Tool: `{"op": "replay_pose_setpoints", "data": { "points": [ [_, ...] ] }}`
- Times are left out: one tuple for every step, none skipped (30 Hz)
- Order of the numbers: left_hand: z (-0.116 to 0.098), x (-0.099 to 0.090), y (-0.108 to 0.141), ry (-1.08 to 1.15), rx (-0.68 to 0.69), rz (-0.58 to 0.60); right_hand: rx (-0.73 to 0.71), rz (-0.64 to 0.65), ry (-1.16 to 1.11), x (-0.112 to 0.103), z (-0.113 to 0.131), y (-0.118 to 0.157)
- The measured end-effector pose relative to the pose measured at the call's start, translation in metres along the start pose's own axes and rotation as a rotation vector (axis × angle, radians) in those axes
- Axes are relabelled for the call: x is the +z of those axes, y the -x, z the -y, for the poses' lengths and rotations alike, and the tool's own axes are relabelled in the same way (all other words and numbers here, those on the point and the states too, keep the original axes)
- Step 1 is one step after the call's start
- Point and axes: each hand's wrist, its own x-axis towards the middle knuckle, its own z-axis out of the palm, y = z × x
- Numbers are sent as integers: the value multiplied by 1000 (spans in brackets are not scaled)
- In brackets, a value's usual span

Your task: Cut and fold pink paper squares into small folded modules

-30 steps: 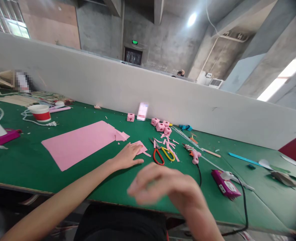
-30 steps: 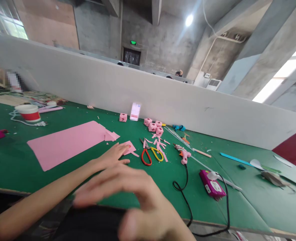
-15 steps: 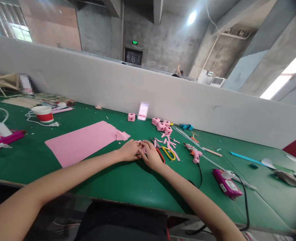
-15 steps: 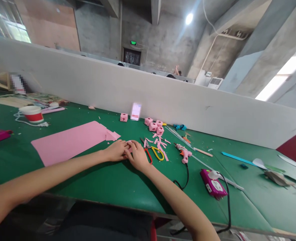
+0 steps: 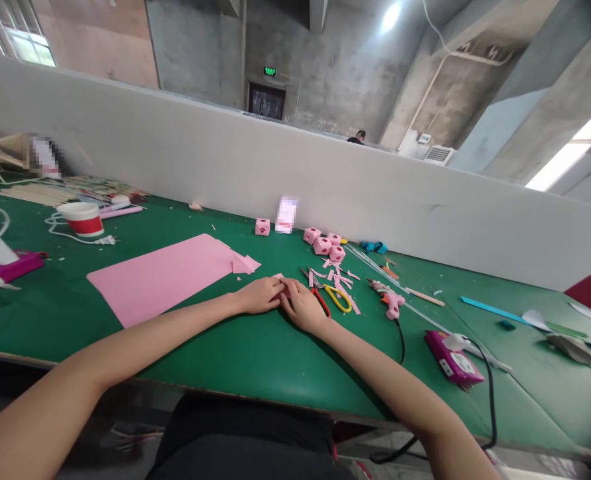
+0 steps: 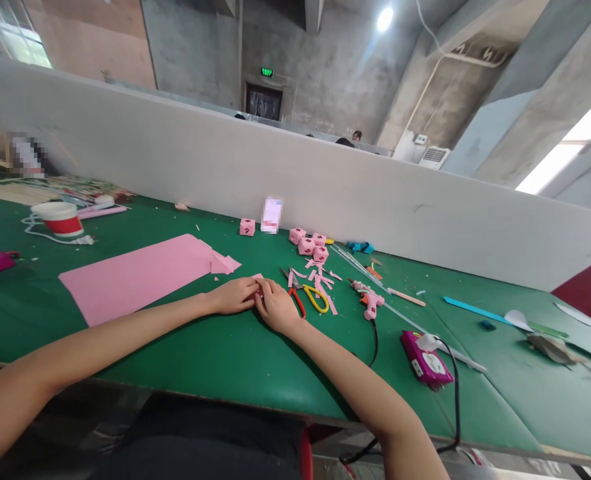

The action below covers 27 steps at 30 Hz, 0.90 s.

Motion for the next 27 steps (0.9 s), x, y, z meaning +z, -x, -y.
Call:
{"op": "replay_pose_setpoints", "data": {
  "points": [
    [0,0,0,2,-4,1,-12,2,-6,0,-1,0],
    [-1,-1,0,4,-8,0,-20,1,-18,1,-2,0],
    [-1,-1,0,8,-12,-1,-22,0,-34,1,-3,0],
    [-1,-2,1,13,-15,-1,-21,-2,-53,2,-3,1],
    [-2,-3,1,20,-18,0,-19,-6,-71,3,-4,1],
    [-2,-3,1,29,-23,-3,-18,-15,-86,3,-4,2],
    [-3,-4,1,41,-27,-11,-18,-26,-97,4,-4,2],
    [-3,-5,2,58,-33,-24,-22,-39,-108,5,-4,2],
    [-4,-5,2,81,-39,-45,-27,-49,-121,5,-5,2],
    [-4,-5,2,108,-46,-68,-28,-58,-139,6,-6,2],
    [-5,-5,3,136,-53,-96,-19,-67,-166,7,-7,2],
    [-5,-5,3,162,-61,-124,3,-76,-204,8,-8,1],
    [-4,-5,3,182,-71,-149,39,-87,-253,8,-10,0],
    [-4,-4,3,194,-81,-170,86,-96,-309,9,-12,-1],
    [-3,-3,3,199,-88,-184,135,-97,-366,9,-14,-2],
    [-2,-2,3,198,-89,-192,177,-89,-418,9,-16,-2],
    [-1,-2,3,196,-82,-196,207,-72,-457,8,-17,-3],
    [0,-1,4,193,-68,-196,227,-51,-480,8,-17,-4],
    [1,0,4,187,-51,-198,240,-31,-489,7,-17,-4],
    [3,1,4,178,-37,-201,249,-17,-488,6,-17,-4],
    [4,2,5,166,-26,-207,259,-11,-482,5,-16,-4],
    [5,3,5,149,-19,-211,268,-10,-478,4,-16,-4],
    [7,5,5,132,-12,-215,276,-11,-480,4,-16,-4],
    [8,6,5,119,-5,-217,282,-15,-488,4,-16,-4],
    [9,7,5,112,7,-219,288,-18,-497,4,-17,-5],
    [9,8,5,111,20,-219,293,-22,-508,5,-18,-5],
    [10,9,5,112,32,-218,298,-25,-517,5,-18,-6]
  ]
}}
